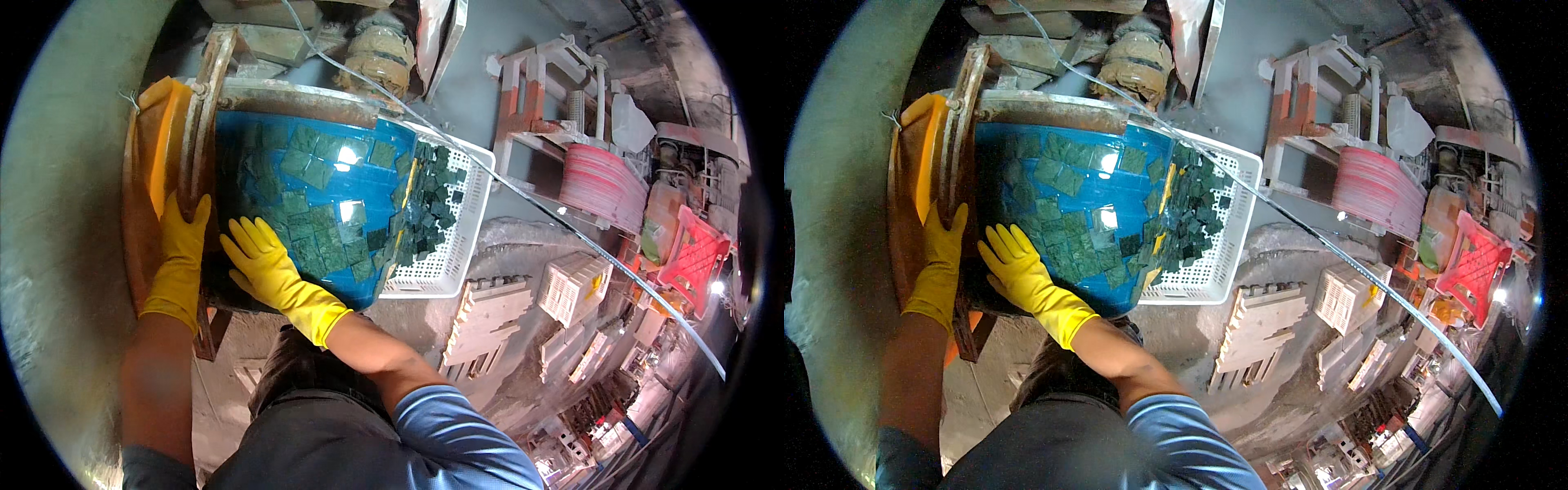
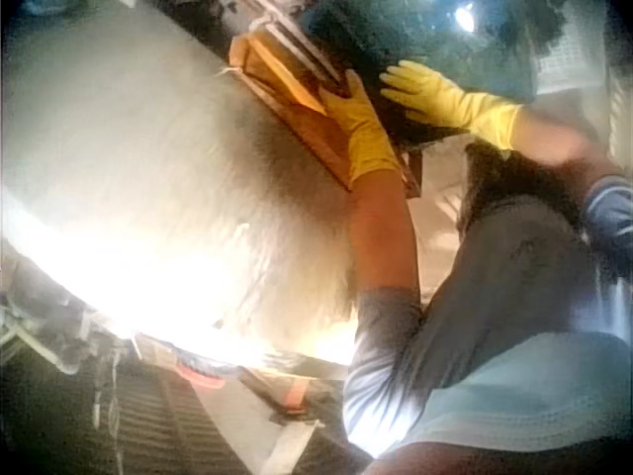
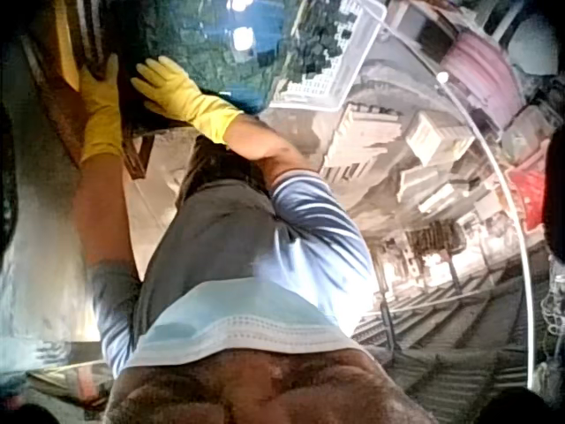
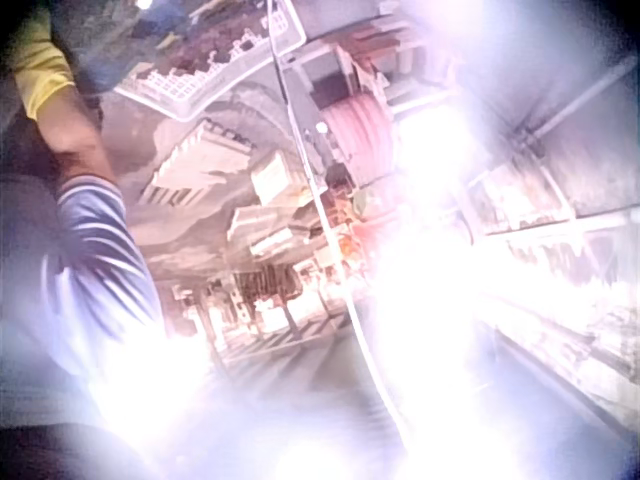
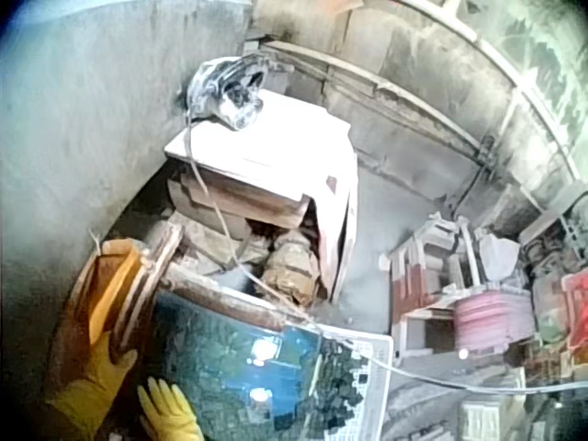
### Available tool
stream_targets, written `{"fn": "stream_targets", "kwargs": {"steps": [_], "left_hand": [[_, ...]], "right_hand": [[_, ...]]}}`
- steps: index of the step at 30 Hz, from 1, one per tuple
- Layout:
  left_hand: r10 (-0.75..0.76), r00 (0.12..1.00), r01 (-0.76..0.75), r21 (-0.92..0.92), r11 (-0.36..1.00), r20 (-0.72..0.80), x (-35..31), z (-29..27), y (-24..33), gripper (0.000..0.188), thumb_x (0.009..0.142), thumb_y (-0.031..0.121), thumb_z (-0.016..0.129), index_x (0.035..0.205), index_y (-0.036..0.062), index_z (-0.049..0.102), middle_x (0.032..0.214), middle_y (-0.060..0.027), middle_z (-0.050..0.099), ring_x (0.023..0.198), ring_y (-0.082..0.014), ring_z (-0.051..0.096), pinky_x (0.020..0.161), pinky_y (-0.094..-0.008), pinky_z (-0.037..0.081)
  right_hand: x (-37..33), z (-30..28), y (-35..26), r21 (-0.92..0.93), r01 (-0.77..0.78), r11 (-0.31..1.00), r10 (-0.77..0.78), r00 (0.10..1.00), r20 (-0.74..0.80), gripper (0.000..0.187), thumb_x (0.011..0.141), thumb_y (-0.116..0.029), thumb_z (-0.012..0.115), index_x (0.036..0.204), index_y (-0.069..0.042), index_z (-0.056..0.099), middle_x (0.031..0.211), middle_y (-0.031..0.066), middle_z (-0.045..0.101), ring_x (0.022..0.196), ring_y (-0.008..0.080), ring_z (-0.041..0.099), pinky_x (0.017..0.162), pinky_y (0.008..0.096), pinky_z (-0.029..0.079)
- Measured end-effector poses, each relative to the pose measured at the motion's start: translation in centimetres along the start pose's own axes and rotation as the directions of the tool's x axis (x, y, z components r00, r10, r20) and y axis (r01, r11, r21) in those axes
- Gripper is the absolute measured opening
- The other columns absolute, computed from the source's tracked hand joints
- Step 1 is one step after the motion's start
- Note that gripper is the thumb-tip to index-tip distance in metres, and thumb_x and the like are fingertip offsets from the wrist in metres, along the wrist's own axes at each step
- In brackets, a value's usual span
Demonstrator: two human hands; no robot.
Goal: The person measures small green square tiles with a caliper and places them into a white basket. They repeatedly pick tiles from a blue tray, measure them, and transfer them to the basket. The person also moves a large metal sheet on a roller conveyor.
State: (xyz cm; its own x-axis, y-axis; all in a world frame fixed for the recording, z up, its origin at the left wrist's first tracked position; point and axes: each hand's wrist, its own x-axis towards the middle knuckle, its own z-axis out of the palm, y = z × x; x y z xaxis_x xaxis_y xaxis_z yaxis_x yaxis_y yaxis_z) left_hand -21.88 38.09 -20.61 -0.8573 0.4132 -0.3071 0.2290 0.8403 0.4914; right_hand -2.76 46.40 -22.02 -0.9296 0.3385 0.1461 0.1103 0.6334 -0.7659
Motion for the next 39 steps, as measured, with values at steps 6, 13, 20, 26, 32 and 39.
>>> {"fn": "stream_targets", "kwargs": {"steps": [6,13,20,26,32,39], "left_hand": [[0.0,1.0,0.0,0.043,0.999,-0.013,0.0,0.1,-0.4,0.083,0.092,0.05,0.075,0.146,-0.0079,0.048,0.147,-0.031,0.053,0.137,-0.0423,0.053,0.113,-0.0431,0.044],[-0.012,1.0,0.012,0.015,1.0,-0.005,0.3,-0.2,-0.2,0.083,0.093,0.05,0.075,0.147,-0.0072,0.049,0.149,-0.0297,0.052,0.138,-0.041,0.052,0.114,-0.0426,0.043],[0.07,0.997,-0.069,0.033,0.997,-0.041,0.6,-0.1,-0.8,0.082,0.09,0.05,0.077,0.143,-0.0073,0.053,0.142,-0.0295,0.058,0.132,-0.0411,0.057,0.11,-0.0425,0.046],[0.117,0.99,-0.117,0.008,0.993,-0.081,0.6,0.0,-0.9,0.063,0.09,0.042,0.079,0.133,-0.0001,0.062,0.124,-0.0235,0.07,0.116,-0.0383,0.067,0.097,-0.0417,0.053],[0.112,0.993,-0.115,-0.087,0.99,-0.037,0.5,-0.1,-0.6,0.056,0.09,0.04,0.08,0.126,-0.0001,0.065,0.115,-0.0211,0.073,0.108,-0.0347,0.07,0.091,-0.0389,0.054],[0.148,0.986,-0.153,-0.073,0.986,-0.071,1.0,0.5,-2.0,0.054,0.089,0.037,0.081,0.122,-0.0027,0.065,0.113,-0.0231,0.072,0.106,-0.0361,0.07,0.089,-0.0392,0.054]], "right_hand": [[-3.1,-5.0,5.2,-0.138,-0.084,0.987,0.073,0.994,-0.082,0.079,0.074,-0.023,0.085,0.145,-0.003,0.054,0.15,0.0231,0.051,0.141,0.0421,0.047,0.121,0.0544,0.034],[-10.1,-12.0,12.1,-0.274,-0.172,0.946,0.152,0.984,-0.094,0.072,0.08,-0.018,0.082,0.143,0.004,0.054,0.147,0.0248,0.055,0.135,0.0453,0.052,0.12,0.0529,0.035],[-11.8,-9.8,10.1,-0.258,-0.475,0.841,0.381,0.86,-0.34,0.076,0.086,-0.028,0.08,0.149,0.001,0.05,0.151,0.03,0.05,0.138,0.0508,0.046,0.119,0.0536,0.034],[-12.3,-6.5,8.8,-0.21,-0.652,0.729,0.523,0.728,-0.443,0.07,0.088,-0.027,0.078,0.149,-0.003,0.053,0.154,0.0317,0.045,0.142,0.0521,0.042,0.12,0.0538,0.033],[-11.3,-6.8,8.3,0.282,-0.633,0.721,0.682,0.575,-0.452,0.034,0.079,-0.005,0.082,0.112,-0.004,0.071,0.152,0.0247,0.052,0.142,0.043,0.047,0.119,0.0466,0.036],[-13.6,-8.4,7.1,0.557,-0.523,0.645,0.745,0.594,-0.305,0.02,0.082,0.003,0.077,0.1,-0.005,0.075,0.137,0.0139,0.068,0.13,0.0317,0.06,0.111,0.0385,0.044]]}}
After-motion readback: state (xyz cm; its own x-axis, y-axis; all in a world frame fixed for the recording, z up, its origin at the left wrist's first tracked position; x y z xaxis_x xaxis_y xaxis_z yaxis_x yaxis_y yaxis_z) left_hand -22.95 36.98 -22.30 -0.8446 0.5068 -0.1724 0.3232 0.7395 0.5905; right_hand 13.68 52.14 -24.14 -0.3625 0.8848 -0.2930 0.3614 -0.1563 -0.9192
